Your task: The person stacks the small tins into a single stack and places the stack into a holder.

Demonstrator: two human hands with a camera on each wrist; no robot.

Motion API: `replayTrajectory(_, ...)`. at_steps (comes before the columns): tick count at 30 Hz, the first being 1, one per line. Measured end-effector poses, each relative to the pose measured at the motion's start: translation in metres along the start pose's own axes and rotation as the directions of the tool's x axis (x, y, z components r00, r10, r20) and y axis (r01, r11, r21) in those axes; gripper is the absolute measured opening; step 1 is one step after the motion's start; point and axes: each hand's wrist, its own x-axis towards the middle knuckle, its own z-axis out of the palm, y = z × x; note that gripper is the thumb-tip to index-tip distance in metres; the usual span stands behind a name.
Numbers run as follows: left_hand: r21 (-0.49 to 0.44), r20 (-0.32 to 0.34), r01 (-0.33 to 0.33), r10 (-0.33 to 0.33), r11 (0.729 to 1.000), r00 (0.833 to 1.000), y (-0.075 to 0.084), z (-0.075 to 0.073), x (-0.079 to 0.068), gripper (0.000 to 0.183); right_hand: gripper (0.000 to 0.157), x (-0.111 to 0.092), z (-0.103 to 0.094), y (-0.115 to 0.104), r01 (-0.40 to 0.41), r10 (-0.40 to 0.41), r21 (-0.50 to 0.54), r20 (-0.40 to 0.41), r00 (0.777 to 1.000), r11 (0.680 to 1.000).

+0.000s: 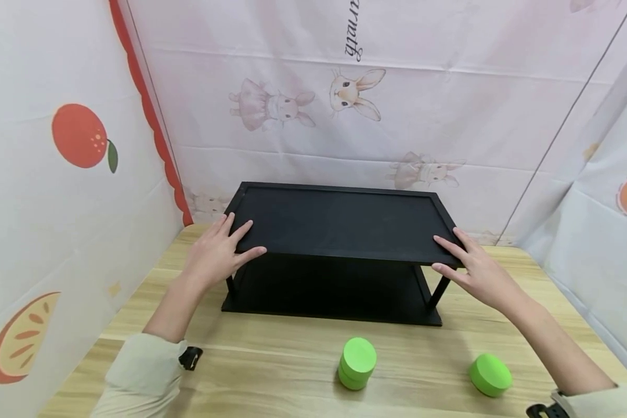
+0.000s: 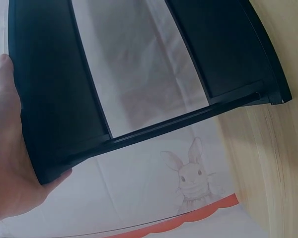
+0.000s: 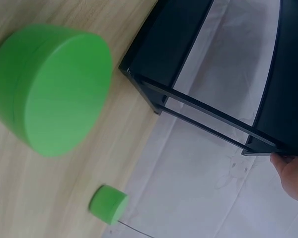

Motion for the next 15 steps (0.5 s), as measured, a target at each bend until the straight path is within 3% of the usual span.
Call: replayTrajectory(15,0.007,-0.001,0.002,-0.002,1.0,1.0,0.0047,0.0013,0.0056,0.084,0.061,0.0021,0.0,0.006,0.021,-0.021,0.007,-0.022,1.0,1.0)
